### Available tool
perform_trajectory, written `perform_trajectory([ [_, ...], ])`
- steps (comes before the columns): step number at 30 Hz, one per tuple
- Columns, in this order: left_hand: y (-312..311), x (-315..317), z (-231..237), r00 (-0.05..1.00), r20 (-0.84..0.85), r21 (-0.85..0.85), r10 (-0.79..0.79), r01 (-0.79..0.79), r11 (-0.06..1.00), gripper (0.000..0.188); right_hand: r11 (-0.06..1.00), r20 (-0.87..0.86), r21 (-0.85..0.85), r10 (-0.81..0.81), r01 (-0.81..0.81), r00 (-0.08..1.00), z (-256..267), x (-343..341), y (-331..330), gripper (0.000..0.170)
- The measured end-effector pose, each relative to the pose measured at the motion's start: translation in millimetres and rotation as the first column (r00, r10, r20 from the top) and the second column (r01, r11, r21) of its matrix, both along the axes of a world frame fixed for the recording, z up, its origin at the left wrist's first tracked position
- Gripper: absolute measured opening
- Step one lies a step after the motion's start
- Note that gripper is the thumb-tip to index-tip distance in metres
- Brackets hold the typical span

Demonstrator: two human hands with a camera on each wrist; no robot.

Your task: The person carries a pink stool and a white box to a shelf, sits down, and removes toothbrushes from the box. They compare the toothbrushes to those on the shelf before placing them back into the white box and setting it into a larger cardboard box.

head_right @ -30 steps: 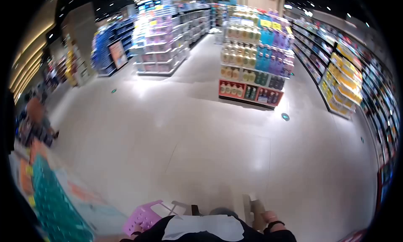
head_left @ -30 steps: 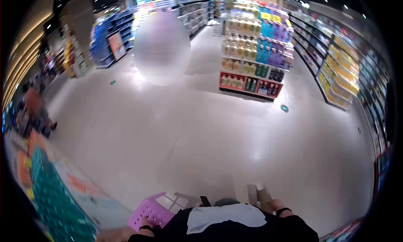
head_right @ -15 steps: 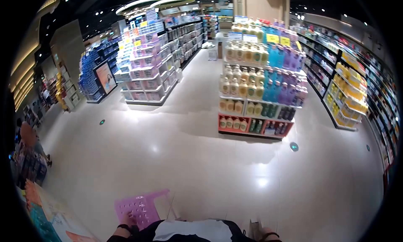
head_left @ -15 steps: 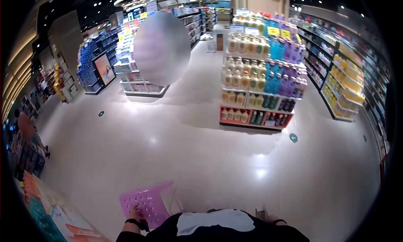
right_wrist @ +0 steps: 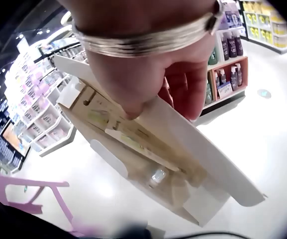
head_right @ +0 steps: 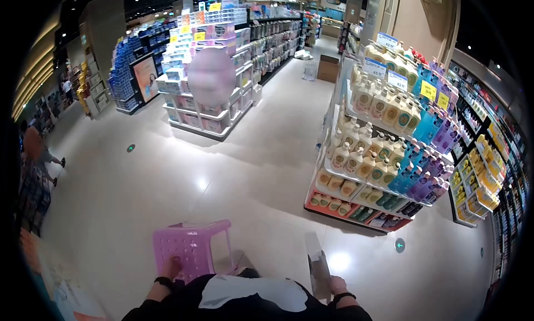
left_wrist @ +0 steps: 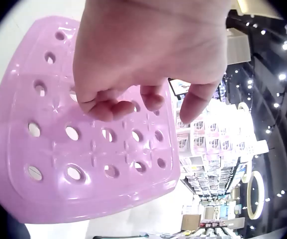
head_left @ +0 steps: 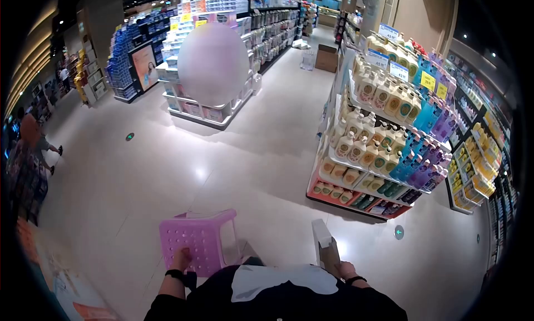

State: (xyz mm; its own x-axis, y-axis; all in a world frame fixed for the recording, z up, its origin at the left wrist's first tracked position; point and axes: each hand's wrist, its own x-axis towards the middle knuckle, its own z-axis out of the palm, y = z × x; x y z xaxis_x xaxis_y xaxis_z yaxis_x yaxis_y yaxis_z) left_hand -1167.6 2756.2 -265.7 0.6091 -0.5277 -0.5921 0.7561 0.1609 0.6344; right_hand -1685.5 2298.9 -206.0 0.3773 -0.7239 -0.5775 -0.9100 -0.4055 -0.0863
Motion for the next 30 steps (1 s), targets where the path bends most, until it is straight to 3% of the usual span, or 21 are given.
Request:
perform_trajectory([
  [3, -99, 78, 30, 0.951, 0.253, 0.219, -0.178, 0.123, 0.968, 0.015, 0.998, 0.015, 0.008, -0.057, 0.057, 0.998, 12, 62, -44, 0.046],
  [4, -163, 138, 42, 0.997, -0.021, 0.210, 0.069, -0.063, 0.976, 0.014, 0.988, 0.017, 0.069, -0.136, 0.135, 0.991, 18, 97, -65, 0.045],
  [6, -222, 185, 60, 0.978, -0.174, 0.214, 0.112, -0.073, 0.974, 0.014, 0.964, 0.033, 0.156, -0.221, 0.214, 0.975, 10, 123, -98, 0.043],
  [7, -253, 206, 62, 0.957, -0.249, 0.204, 0.150, -0.099, 0.974, 0.015, 0.984, -0.027, 0.153, -0.089, 0.092, 0.996, -16, 129, -119, 0.041],
  [8, -273, 230, 52, 0.983, 0.072, 0.360, -0.170, 0.133, 0.923, 0.017, 0.973, -0.092, 0.217, -0.065, 0.083, 0.994, -30, 144, -138, 0.041],
  [9, -310, 252, 60, 0.974, 0.099, 0.410, -0.204, 0.147, 0.900, 0.016, 0.957, -0.157, 0.281, -0.028, 0.072, 0.987, -41, 156, -162, 0.043],
  [11, -364, 272, 92, 0.953, 0.126, 0.526, -0.277, 0.172, 0.833, 0.016, 0.891, -0.235, 0.389, -0.151, 0.236, 0.960, -16, 195, -198, 0.048],
  [13, -424, 313, 100, 0.989, 0.057, 0.452, -0.140, 0.099, 0.886, 0.015, 0.894, -0.168, 0.373, -0.196, 0.246, 0.966, -5, 225, -234, 0.055],
  [14, -443, 334, 92, 0.996, 0.015, 0.415, -0.087, 0.073, 0.907, 0.015, 0.822, -0.207, 0.449, -0.286, 0.351, 0.935, 6, 244, -255, 0.058],
  [16, -495, 370, 91, 0.996, -0.082, 0.311, 0.043, -0.015, 0.950, 0.010, 0.806, -0.271, 0.494, -0.212, 0.325, 0.939, -3, 285, -301, 0.058],
  [17, -515, 382, 93, 0.925, 0.309, 0.511, -0.221, 0.034, 0.859, 0.010, 0.821, -0.256, 0.495, -0.175, 0.284, 0.951, -6, 311, -328, 0.057],
  [18, -545, 386, 108, 0.653, 0.559, 0.684, -0.510, -0.015, 0.729, 0.010, 0.838, -0.238, 0.491, -0.134, 0.238, 0.962, -9, 339, -359, 0.057],
  [19, -574, 393, 112, 0.252, 0.616, 0.786, -0.746, -0.148, 0.600, 0.011, 0.855, -0.214, 0.480, -0.103, 0.197, 0.971, -10, 368, -392, 0.056],
  [20, -600, 411, 99, 0.231, 0.653, 0.757, -0.721, -0.172, 0.631, 0.012, 0.872, -0.188, 0.464, -0.076, 0.157, 0.979, -12, 400, -425, 0.056],
  [21, -628, 428, 94, 0.661, 0.630, 0.549, -0.408, -0.007, 0.836, 0.011, 0.888, -0.161, 0.443, -0.054, 0.122, 0.985, -15, 434, -456, 0.056],
  [22, -660, 448, 93, 0.942, 0.325, 0.240, -0.087, 0.007, 0.971, 0.011, 0.903, -0.133, 0.420, -0.037, 0.090, 0.990, -18, 467, -487, 0.055],
  [23, -691, 467, 93, 0.981, -0.152, -0.055, 0.121, -0.131, 0.990, 0.011, 0.914, -0.109, 0.399, -0.027, 0.069, 0.994, -24, 498, -513, 0.055],
  [26, -799, 507, 133, 0.968, -0.111, -0.090, 0.223, -0.233, 0.968, 0.008, 0.935, -0.066, 0.350, -0.041, 0.062, 0.997, -38, 580, -585, 0.053],
  [30, -939, 616, 148, 0.961, -0.121, -0.137, 0.247, -0.263, 0.955, 0.010, 0.941, -0.059, 0.310, -0.123, 0.135, 0.991, -36, 655, -668, 0.052],
])
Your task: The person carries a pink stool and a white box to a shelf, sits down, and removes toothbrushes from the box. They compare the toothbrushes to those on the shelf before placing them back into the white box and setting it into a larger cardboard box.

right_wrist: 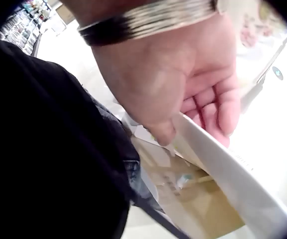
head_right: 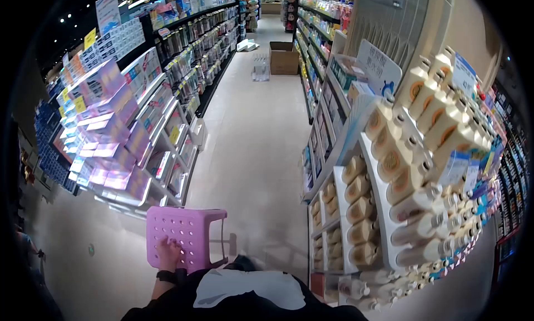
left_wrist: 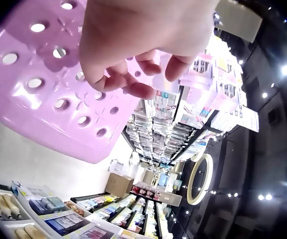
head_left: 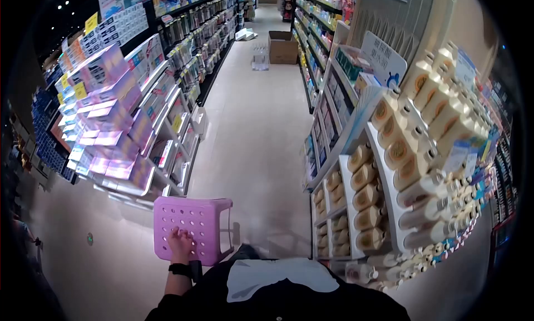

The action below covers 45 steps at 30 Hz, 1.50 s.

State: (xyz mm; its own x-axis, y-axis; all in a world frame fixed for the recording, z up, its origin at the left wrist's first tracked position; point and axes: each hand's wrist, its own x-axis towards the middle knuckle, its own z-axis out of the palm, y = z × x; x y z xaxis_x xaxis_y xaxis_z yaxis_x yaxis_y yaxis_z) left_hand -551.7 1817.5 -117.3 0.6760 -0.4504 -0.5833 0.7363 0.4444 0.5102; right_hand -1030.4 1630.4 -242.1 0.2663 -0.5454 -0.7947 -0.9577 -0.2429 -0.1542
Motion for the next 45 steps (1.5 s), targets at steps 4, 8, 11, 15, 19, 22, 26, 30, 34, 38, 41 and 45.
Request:
perform_trajectory([
  [4, -143, 90, 11, 0.997, -0.048, 0.017, -0.066, 0.067, 0.998, 0.014, 0.993, -0.009, -0.038, -0.116, 0.116, 0.993, 10, 45, -81, 0.050],
  [8, -285, 148, 1, 0.988, -0.094, 0.015, -0.123, 0.125, 0.992, 0.015, 0.973, -0.014, -0.052, -0.227, 0.226, 0.974, 11, 79, -174, 0.049],
  [11, -383, 177, -7, 0.970, -0.102, -0.017, -0.219, 0.218, 0.976, 0.012, 0.968, -0.035, -0.039, -0.251, 0.249, 0.967, -1, 103, -259, 0.047],
  [15, -497, 205, 3, 0.977, -0.151, 0.063, -0.151, 0.162, 0.985, 0.007, 0.979, -0.055, -0.018, -0.203, 0.203, 0.978, -3, 147, -395, 0.046],
  [19, -587, 244, 14, 0.979, -0.163, -0.029, -0.126, 0.123, 0.992, 0.006, 0.996, -0.054, -0.025, -0.086, 0.085, 0.995, 8, 209, -538, 0.044],
  [22, -653, 276, 49, 0.986, -0.147, -0.068, -0.073, 0.064, 0.996, 0.006, 0.998, -0.030, -0.068, -0.007, 0.004, 1.000, 21, 271, -646, 0.043],
  [26, -754, 346, 33, 0.989, -0.124, -0.168, -0.082, 0.060, 0.984, 0.007, 0.991, -0.012, -0.122, 0.045, -0.046, 0.999, 26, 354, -764, 0.042],
  [30, -861, 429, 55, 0.989, -0.103, -0.169, -0.108, 0.089, 0.982, 0.007, 0.989, -0.017, -0.146, -0.003, 0.001, 1.000, 26, 421, -848, 0.040],
  [34, -974, 499, 15, 0.982, -0.154, -0.142, -0.109, 0.087, 0.986, 0.008, 0.988, -0.075, -0.142, -0.065, 0.053, 0.995, 22, 460, -914, 0.039],
  [38, -1070, 563, 4, 0.977, -0.178, -0.025, -0.114, 0.111, 0.993, 0.014, 0.984, -0.100, -0.124, -0.140, 0.127, 0.985, 20, 497, -985, 0.038],
  [41, -1144, 604, -2, 0.979, -0.156, 0.015, -0.132, 0.136, 0.991, 0.015, 0.985, -0.130, -0.100, -0.156, 0.143, 0.979, 0, 527, -1050, 0.037],
  [45, -1224, 657, -25, 0.982, -0.187, 0.053, -0.039, 0.050, 0.997, 0.012, 0.995, -0.183, -0.047, -0.098, 0.091, 0.978, -33, 557, -1152, 0.036],
])
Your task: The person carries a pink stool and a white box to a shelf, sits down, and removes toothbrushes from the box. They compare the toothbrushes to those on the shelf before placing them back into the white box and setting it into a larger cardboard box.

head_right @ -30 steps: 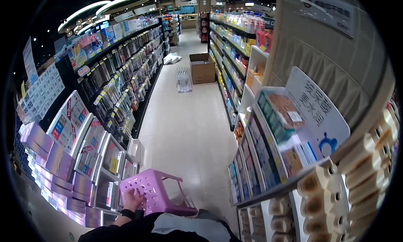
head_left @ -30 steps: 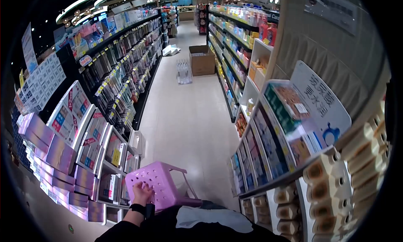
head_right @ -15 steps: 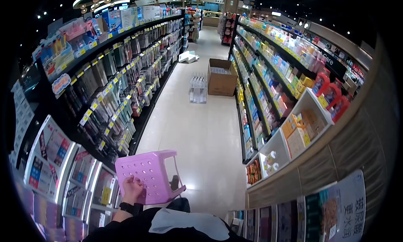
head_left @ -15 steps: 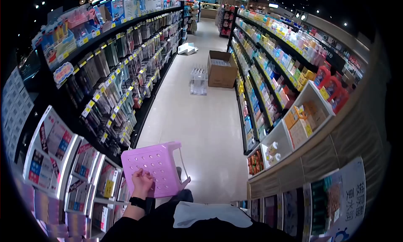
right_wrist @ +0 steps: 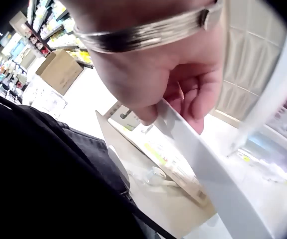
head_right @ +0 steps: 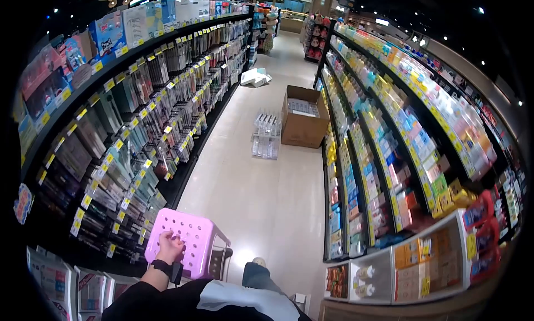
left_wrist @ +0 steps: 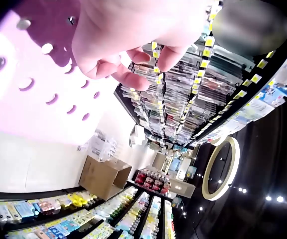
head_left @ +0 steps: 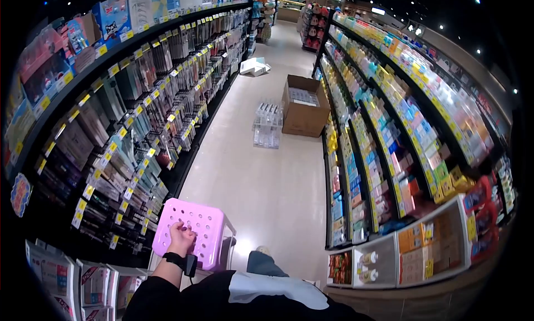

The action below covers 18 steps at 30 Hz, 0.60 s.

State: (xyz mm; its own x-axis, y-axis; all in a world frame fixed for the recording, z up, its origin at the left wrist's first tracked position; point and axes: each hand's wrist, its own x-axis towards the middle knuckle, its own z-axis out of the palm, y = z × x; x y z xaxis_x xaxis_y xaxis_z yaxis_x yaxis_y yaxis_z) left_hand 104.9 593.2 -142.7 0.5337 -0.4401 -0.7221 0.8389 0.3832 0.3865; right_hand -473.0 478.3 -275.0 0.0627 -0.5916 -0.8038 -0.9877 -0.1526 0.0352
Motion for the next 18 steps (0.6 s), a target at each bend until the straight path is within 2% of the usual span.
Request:
perform_trajectory([
  [4, -70, 44, 16, 0.999, 0.037, 0.005, -0.009, 0.009, 1.000, 0.010, 0.981, -0.008, 0.056, 0.186, -0.185, 0.983, -15, 19, -103, 0.034],
  [7, -114, 80, 36, 0.996, 0.071, -0.098, 0.061, -0.054, 0.994, 0.005, 0.899, -0.013, 0.051, 0.436, -0.435, 0.900, -30, 33, -192, 0.034],
  [9, -143, 99, 54, 0.994, 0.081, -0.098, 0.068, -0.060, 0.993, 0.005, 0.864, -0.030, -0.001, 0.504, -0.504, 0.863, -21, 69, -266, 0.033],
  [10, -158, 116, 56, 0.994, 0.091, -0.100, 0.065, -0.055, 0.993, 0.004, 0.888, -0.040, -0.042, 0.456, -0.457, 0.889, -17, 90, -306, 0.034],
  [11, -167, 128, 47, 0.986, 0.162, -0.171, 0.027, 0.001, 0.985, 0.004, 0.911, -0.047, -0.086, 0.402, -0.404, 0.915, -2, 119, -343, 0.036],
  [12, -180, 143, 38, 0.994, 0.110, -0.154, 0.021, -0.003, 0.988, 0.005, 0.929, -0.050, -0.129, 0.344, -0.348, 0.937, 18, 153, -378, 0.038],
  [14, -206, 163, 31, 0.983, 0.184, -0.196, 0.010, 0.027, 0.980, 0.005, 0.959, -0.061, -0.178, 0.211, -0.219, 0.976, 56, 214, -418, 0.041],
  [16, -233, 189, 19, 0.984, 0.175, -0.262, 0.020, 0.027, 0.965, 0.003, 0.965, -0.079, -0.244, 0.084, -0.101, 0.993, 87, 284, -464, 0.041],
  [17, -252, 204, 14, 0.988, 0.153, -0.202, 0.021, 0.010, 0.979, 0.003, 0.913, -0.075, -0.292, 0.275, -0.285, 0.959, 63, 295, -502, 0.040],
  [18, -269, 215, 9, 0.993, 0.114, -0.132, 0.041, -0.026, 0.991, 0.003, 0.819, -0.090, -0.321, 0.473, -0.475, 0.877, 35, 299, -544, 0.039],
])
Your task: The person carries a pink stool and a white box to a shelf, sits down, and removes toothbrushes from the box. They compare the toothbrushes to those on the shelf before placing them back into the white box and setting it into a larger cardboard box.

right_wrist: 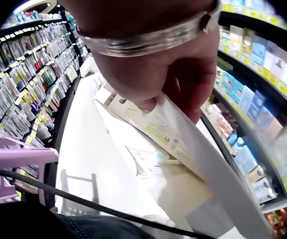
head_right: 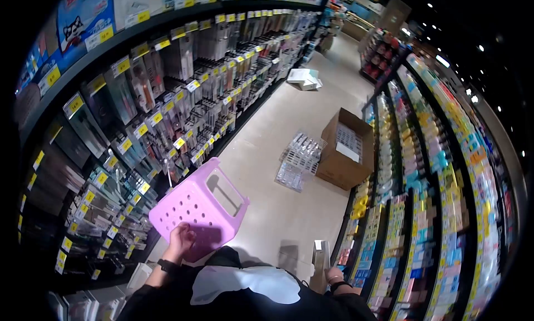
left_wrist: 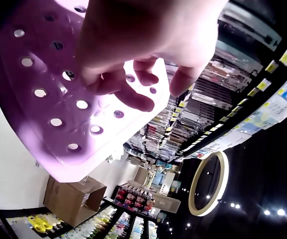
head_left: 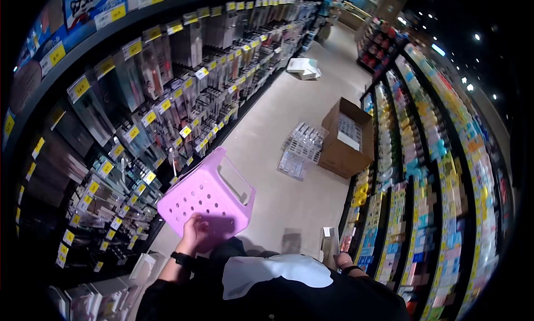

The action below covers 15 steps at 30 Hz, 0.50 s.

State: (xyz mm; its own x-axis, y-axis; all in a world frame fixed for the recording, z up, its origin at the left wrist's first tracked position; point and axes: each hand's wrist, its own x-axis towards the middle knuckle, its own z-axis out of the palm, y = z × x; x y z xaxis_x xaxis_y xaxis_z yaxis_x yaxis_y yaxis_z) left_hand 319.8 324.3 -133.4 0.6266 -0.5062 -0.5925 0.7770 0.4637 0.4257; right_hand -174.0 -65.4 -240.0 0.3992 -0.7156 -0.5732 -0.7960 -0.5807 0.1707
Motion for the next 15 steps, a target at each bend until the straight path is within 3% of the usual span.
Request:
perform_trajectory([
  [2, -28, 28, -19, 0.998, -0.041, 0.003, -0.058, 0.058, 0.998, 0.004, 0.972, -0.033, -0.038, 0.231, -0.232, 0.972, 54, 85, -34, 0.033],
  [3, -43, 43, -81, 0.966, 0.235, 0.105, -0.106, 0.083, 0.991, 0.005, 0.982, 0.013, -0.033, 0.189, -0.188, 0.982, 67, 123, -54, 0.033],
  [4, -49, 51, -99, 0.925, 0.326, 0.191, -0.195, 0.138, 0.972, 0.007, 0.990, 0.055, -0.019, 0.139, -0.138, 0.989, 75, 157, -68, 0.033],
  [5, -55, 58, -114, 0.869, 0.407, 0.281, -0.282, 0.175, 0.944, 0.009, 0.978, 0.094, -0.004, 0.209, -0.209, 0.973, 99, 203, -72, 0.033],
  [6, -69, 61, -114, 0.893, 0.331, 0.292, -0.306, 0.212, 0.933, 0.011, 0.961, 0.141, 0.003, 0.273, -0.277, 0.952, 115, 240, -76, 0.034],
  [7, -84, 63, -115, 0.911, 0.252, 0.300, -0.327, 0.248, 0.921, 0.013, 0.936, 0.202, -0.063, 0.352, -0.347, 0.914, 99, 260, -98, 0.033],
  [9, -114, 74, -157, 0.966, 0.106, 0.263, -0.235, 0.201, 0.944, 0.019, 0.938, 0.199, -0.063, 0.347, -0.341, 0.917, 106, 329, -115, 0.037],
  [10, -129, 80, -146, 0.983, 0.049, 0.337, -0.175, 0.148, 0.930, 0.019, 0.943, 0.170, -0.061, 0.334, -0.328, 0.927, 98, 361, -131, 0.038],
  [12, -163, 80, -100, 0.997, -0.072, 0.473, -0.033, 0.063, 0.879, 0.018, 0.871, 0.088, -0.001, 0.490, -0.492, 0.867, 90, 427, -160, 0.036],
  [14, -190, 71, -176, 1.000, -0.017, 0.462, -0.004, 0.012, 0.887, 0.019, 0.593, 0.167, 0.160, 0.771, -0.789, 0.614, 75, 497, -191, 0.033],
  [15, -199, 75, -185, 0.992, 0.052, 0.582, -0.118, 0.066, 0.810, 0.019, 0.552, 0.146, 0.191, 0.802, -0.812, 0.580, 62, 529, -208, 0.035],
])
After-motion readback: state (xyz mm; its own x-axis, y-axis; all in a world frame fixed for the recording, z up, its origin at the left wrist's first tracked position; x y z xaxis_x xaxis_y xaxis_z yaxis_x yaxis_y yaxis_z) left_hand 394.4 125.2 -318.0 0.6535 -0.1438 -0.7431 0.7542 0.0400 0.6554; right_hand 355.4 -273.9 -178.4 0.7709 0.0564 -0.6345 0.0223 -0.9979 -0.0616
